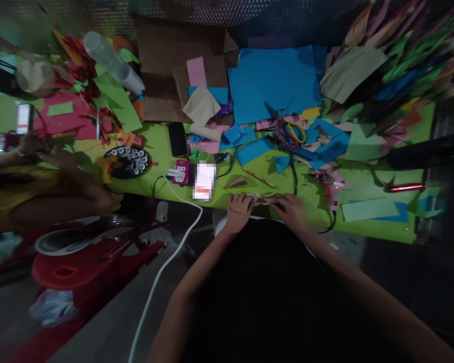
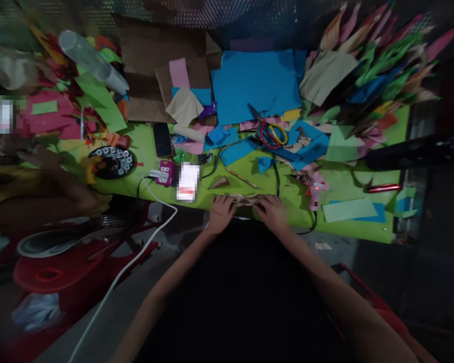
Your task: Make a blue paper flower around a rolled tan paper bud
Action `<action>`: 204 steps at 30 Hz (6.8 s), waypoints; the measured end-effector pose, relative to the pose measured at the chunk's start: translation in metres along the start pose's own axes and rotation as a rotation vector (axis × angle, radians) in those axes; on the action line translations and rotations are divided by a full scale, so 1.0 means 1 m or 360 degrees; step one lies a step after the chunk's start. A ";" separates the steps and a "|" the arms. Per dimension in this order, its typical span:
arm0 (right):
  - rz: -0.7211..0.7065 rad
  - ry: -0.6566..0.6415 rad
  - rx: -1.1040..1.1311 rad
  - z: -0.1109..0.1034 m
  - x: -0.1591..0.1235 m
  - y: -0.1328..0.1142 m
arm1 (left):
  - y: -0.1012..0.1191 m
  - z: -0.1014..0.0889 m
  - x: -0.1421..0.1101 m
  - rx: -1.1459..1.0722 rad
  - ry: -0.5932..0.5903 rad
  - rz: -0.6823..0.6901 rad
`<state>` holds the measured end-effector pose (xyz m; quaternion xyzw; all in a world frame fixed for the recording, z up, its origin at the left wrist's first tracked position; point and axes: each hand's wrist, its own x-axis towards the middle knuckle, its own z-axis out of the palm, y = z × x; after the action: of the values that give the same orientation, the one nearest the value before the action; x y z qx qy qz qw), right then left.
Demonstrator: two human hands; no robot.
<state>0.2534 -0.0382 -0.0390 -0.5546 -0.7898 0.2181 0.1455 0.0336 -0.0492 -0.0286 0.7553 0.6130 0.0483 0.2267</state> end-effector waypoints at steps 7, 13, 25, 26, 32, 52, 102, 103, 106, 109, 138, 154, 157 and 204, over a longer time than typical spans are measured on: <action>0.0088 0.0075 -0.0178 0.001 0.001 -0.008 | 0.001 0.013 -0.005 0.0174 0.0100 0.0233; -0.0171 0.0016 -0.0273 -0.001 -0.004 -0.010 | -0.004 0.016 -0.017 0.0141 0.0165 0.0373; -0.0070 -0.0011 -0.0148 -0.003 -0.001 -0.011 | -0.006 0.007 -0.007 0.0031 0.0055 0.0278; -0.0032 -0.0047 -0.0123 -0.003 0.001 -0.012 | -0.006 0.004 -0.006 0.0017 0.0045 0.0255; 0.0158 -0.0191 -0.0049 -0.005 0.012 -0.013 | -0.005 -0.007 0.003 -0.0046 -0.0070 0.0113; 0.0098 -0.0170 -0.0128 -0.009 0.011 -0.013 | -0.009 -0.007 0.003 -0.0018 -0.0051 0.0192; -0.0157 -0.0086 -0.0174 -0.014 0.021 -0.033 | -0.012 -0.005 -0.001 -0.0067 0.0234 0.0294; -0.0143 -0.0055 -0.0149 -0.015 0.022 -0.034 | -0.012 -0.008 -0.001 -0.0083 0.0273 0.0241; -0.0056 0.0032 -0.0071 -0.022 0.023 -0.035 | -0.013 -0.018 0.003 -0.0083 0.0415 -0.0029; 0.0042 0.0109 -0.0007 -0.029 0.025 -0.033 | -0.017 -0.025 0.014 -0.0027 0.0419 -0.0325; -0.0357 0.0287 -0.0070 -0.103 0.053 -0.087 | -0.015 -0.032 0.018 -0.1168 0.0407 0.0205; -0.0186 0.0083 0.0497 -0.095 0.058 -0.098 | 0.003 -0.049 0.013 -0.1293 0.0144 0.0192; -0.0141 0.0235 0.0355 -0.090 0.056 -0.100 | 0.008 -0.053 0.013 -0.1282 0.0101 0.0180; -0.0103 0.0530 0.0535 -0.091 0.048 -0.110 | 0.023 -0.062 0.009 -0.1512 0.0125 0.0093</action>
<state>0.1906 -0.0081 0.0942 -0.5253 -0.7248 0.2473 0.3709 0.0343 -0.0260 0.0343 0.5825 0.5098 0.3582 0.5220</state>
